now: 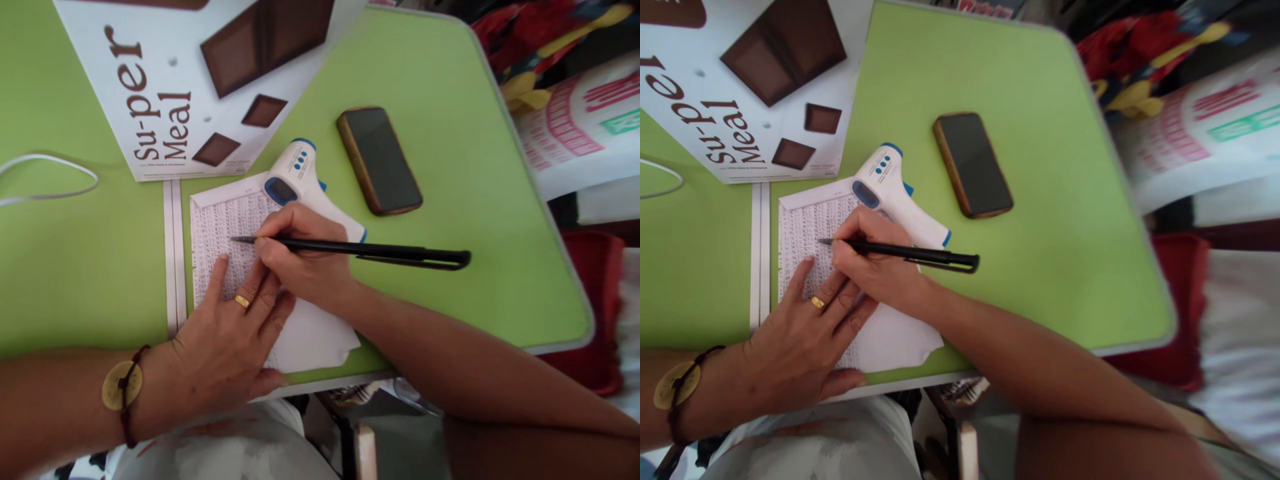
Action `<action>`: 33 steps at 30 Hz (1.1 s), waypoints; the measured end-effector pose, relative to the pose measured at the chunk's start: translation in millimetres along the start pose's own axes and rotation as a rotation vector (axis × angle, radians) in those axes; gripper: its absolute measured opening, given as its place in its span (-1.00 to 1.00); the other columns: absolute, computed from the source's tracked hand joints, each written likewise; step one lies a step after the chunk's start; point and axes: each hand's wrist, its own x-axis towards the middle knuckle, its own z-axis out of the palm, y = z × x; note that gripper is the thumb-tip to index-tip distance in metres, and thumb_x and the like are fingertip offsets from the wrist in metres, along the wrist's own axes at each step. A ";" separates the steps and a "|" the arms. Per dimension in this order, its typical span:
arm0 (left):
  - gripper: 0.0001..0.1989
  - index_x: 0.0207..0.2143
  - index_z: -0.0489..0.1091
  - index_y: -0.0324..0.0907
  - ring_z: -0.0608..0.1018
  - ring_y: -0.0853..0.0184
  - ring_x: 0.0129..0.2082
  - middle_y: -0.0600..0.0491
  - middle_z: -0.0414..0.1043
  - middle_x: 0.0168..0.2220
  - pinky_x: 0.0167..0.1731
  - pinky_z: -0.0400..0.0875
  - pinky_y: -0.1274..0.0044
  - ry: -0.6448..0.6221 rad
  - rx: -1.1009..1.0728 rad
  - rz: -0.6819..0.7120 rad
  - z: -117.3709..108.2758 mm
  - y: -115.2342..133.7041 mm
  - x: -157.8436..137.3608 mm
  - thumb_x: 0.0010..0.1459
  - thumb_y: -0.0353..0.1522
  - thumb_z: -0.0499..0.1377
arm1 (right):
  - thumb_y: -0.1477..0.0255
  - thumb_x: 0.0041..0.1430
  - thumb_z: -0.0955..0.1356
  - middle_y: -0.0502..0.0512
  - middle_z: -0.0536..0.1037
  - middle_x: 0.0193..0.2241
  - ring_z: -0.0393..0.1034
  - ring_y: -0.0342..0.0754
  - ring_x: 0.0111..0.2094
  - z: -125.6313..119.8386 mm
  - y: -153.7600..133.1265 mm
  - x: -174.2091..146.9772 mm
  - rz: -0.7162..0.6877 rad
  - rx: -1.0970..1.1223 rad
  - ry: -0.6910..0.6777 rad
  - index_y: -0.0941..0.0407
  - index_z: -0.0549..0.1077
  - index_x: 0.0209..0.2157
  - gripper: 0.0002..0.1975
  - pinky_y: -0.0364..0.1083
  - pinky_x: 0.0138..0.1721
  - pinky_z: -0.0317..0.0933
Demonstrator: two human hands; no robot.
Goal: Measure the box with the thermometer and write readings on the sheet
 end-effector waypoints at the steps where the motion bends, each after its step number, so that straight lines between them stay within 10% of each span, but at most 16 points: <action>1: -0.13 0.27 0.18 -0.35 0.09 -0.16 0.34 -0.33 0.08 0.32 0.19 0.09 -0.09 0.000 0.000 -0.001 0.0 0.0 0.2 0.15 0.11 0.14 | 0.50 -0.07 0.33 -0.07 0.39 -0.62 0.24 -0.18 -0.58 0.2 0.1 0.0 -0.001 -0.002 0.002 0.07 0.34 -0.58 -0.91 -0.14 -0.54 0.22; 33: -0.13 0.27 0.18 -0.34 0.09 -0.15 0.34 -0.33 0.08 0.32 0.20 0.08 -0.10 -0.003 -0.007 -0.001 0.1 0.2 -0.6 0.14 0.11 0.15 | 0.53 -0.07 0.31 -0.09 0.36 -0.64 0.24 -0.16 -0.58 -2.1 1.3 0.0 -0.055 -0.019 -0.032 0.05 0.27 -0.58 -0.87 -0.13 -0.54 0.19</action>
